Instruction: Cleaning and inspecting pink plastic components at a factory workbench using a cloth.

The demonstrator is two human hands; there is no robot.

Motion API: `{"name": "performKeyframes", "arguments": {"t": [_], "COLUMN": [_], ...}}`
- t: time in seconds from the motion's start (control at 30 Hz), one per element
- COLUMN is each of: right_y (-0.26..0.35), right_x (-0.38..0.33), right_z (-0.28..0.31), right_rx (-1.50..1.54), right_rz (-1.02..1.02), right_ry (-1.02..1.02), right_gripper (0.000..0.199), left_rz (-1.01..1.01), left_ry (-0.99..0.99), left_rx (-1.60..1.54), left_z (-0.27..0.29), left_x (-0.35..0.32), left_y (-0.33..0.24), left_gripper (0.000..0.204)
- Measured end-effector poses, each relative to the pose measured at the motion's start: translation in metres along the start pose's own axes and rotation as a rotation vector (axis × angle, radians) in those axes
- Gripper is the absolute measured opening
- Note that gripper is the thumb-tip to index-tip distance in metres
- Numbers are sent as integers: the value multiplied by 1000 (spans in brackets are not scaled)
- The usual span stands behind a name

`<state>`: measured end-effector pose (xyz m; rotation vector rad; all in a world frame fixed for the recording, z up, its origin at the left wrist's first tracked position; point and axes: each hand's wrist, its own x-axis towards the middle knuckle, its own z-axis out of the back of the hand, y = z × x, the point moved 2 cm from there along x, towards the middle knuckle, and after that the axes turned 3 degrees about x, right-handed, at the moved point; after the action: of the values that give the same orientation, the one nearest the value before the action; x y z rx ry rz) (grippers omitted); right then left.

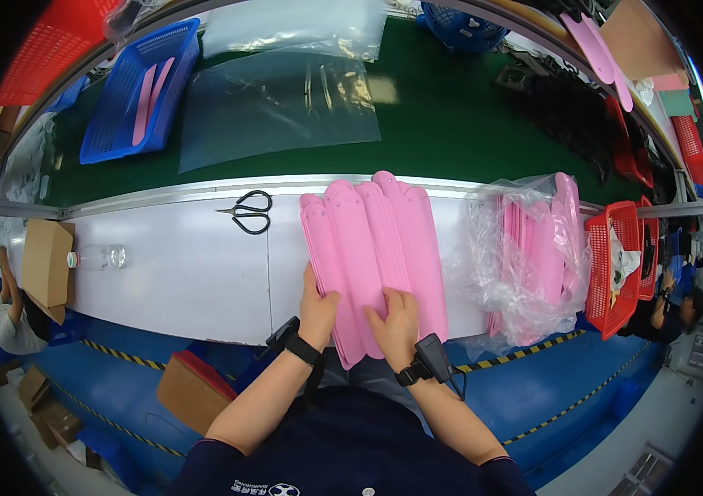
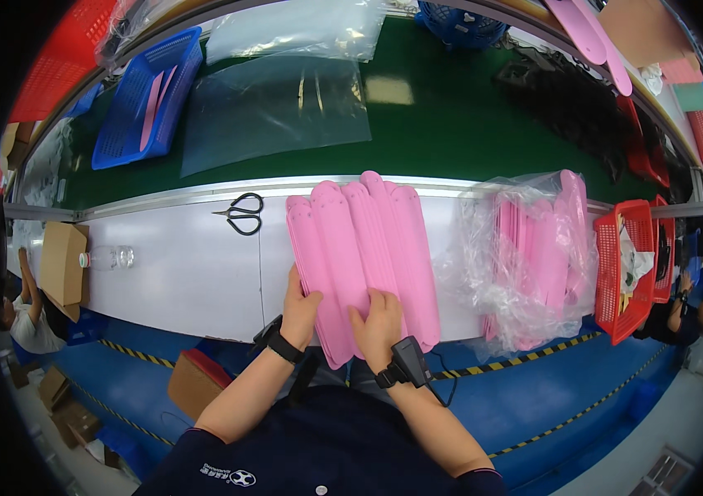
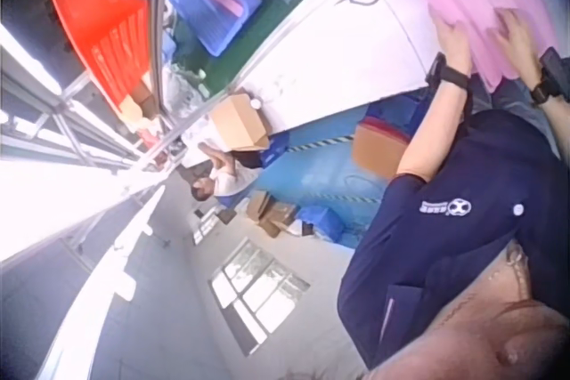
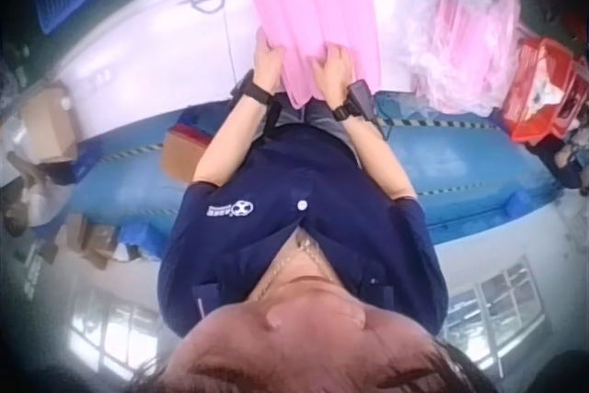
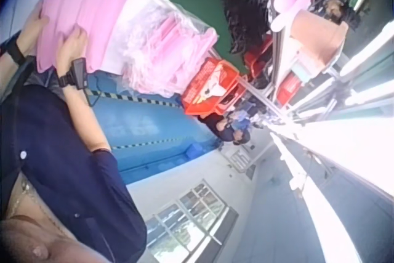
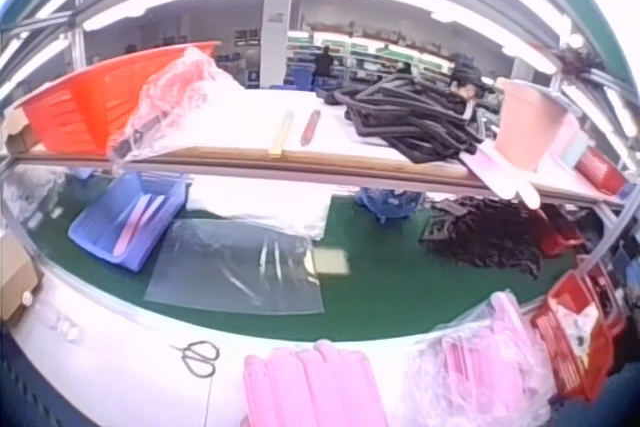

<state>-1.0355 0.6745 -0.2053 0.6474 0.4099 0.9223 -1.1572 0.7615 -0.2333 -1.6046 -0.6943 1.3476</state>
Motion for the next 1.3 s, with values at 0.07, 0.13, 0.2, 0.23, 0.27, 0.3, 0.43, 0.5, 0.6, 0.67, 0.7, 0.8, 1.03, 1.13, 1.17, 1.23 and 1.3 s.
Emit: {"name": "performKeyframes", "arguments": {"t": [0.07,0.13,0.2,0.23,0.27,0.3,0.43,0.5,0.6,0.67,0.7,0.8,1.03,1.13,1.17,1.23,1.3], "right_y": [-3,-3,-1,0,1,1,-1,3,-9,-11,1,10,41,52,58,58,60], "right_x": [3,7,9,10,11,12,14,17,19,23,27,26,8,8,11,18,26], "right_z": [-2,-5,-8,-9,-9,-8,-14,-12,-16,-5,13,53,89,96,100,103,107], "right_rx": [26,33,63,90,94,99,66,126,475,769,946,1101,1089,1096,1095,1109,1139], "right_rz": [-6,-16,-18,-18,-19,-30,-3,-51,-215,-326,-514,-700,-545,-544,-525,-514,-498], "right_ry": [3,8,5,-2,2,17,24,107,226,266,332,381,393,408,370,351,346], "right_gripper": [40,37,37,36,36,37,32,29,22,19,18,15,17,18,20,21,21], "left_rz": [-41,-33,-24,-8,9,10,-19,-90,-253,-457,-451,-479,185,134,127,108,85], "left_ry": [-58,-53,-50,-34,-18,-22,-27,-36,-139,-231,-241,-168,207,233,225,217,211], "left_rx": [40,16,-4,-24,-46,-42,31,112,706,1007,1008,988,-506,-427,-445,-433,-421], "left_z": [0,0,3,4,4,5,6,6,3,-4,-5,-15,-37,-39,-39,-40,-40], "left_x": [0,0,1,1,2,1,1,-1,-7,-7,-8,-6,-37,-43,-44,-48,-49], "left_y": [1,2,3,6,6,6,3,-6,-25,-33,-31,-24,-85,-104,-103,-108,-110], "left_gripper": [67,67,67,67,67,67,66,66,66,68,68,62,30,24,20,20,19]}}
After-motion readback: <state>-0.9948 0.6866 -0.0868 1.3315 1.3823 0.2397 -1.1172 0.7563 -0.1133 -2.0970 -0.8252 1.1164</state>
